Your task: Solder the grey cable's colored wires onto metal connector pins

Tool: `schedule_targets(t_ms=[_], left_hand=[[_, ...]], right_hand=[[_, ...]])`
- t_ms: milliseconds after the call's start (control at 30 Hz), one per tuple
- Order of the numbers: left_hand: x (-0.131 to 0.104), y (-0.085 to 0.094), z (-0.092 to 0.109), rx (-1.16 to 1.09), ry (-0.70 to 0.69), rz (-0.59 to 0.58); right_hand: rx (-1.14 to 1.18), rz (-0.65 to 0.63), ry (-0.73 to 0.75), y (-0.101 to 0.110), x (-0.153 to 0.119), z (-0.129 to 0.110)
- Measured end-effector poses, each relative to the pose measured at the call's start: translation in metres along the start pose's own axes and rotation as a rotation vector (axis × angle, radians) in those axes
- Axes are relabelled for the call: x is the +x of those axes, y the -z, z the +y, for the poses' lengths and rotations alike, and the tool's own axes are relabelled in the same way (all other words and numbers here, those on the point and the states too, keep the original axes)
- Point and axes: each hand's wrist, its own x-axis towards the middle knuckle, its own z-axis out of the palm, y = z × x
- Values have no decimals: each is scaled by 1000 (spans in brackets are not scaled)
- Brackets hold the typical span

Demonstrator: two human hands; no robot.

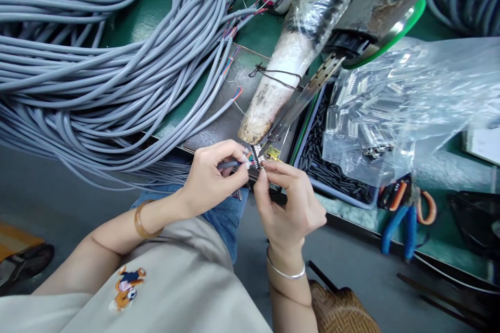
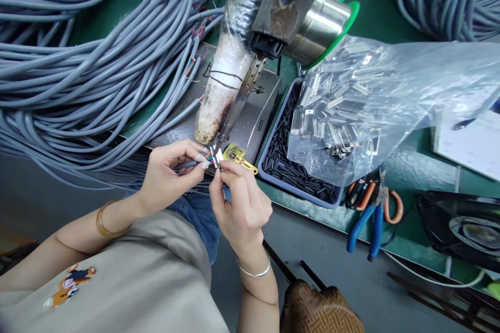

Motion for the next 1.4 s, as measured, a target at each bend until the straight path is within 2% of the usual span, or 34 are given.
schedule_targets(t_ms=[133, 333, 500, 633, 800, 867, 933, 1033, 1067, 1167, 1233, 1333, 1400], left_hand=[[-8, -1, -4, 2, -96, -20], [-21, 3, -4, -27, -194, -81], [-36, 12, -10, -42, -294, -175], [-50, 16, -13, -35, -322, -195], [-58, 20, -10, -74, -185, -67], [-56, 25, -7, -99, -112, -63], [-51, 31, -4, -178, 31, -156], [-40, 43, -1, -355, 373, -395], [-36, 46, -1, -391, 436, -426], [-28, 49, -6, -394, 428, -363], [-25, 45, -10, -331, 360, -286], [-21, 37, -13, -250, 298, -203], [-17, 32, -11, -226, 287, -190]], right_hand=[[41, 4, -111, 7, -6, 3], [125, -257, -303, 26, -14, -2], [171, -171, -356, 36, -23, -7], [291, -74, -350, 32, -28, -8], [397, 47, -365, 21, -23, -12], [416, 69, -376, 18, -22, -13], [449, 65, -398, 13, -23, -12], [475, 23, -424, 6, -28, -9], [449, 2, -415, 3, -30, -7], [244, 18, -301, 0, -34, -2], [116, 169, -221, 2, -33, 1], [127, 460, -174, 7, -30, 2], [170, 492, -170, 8, -29, -1]])
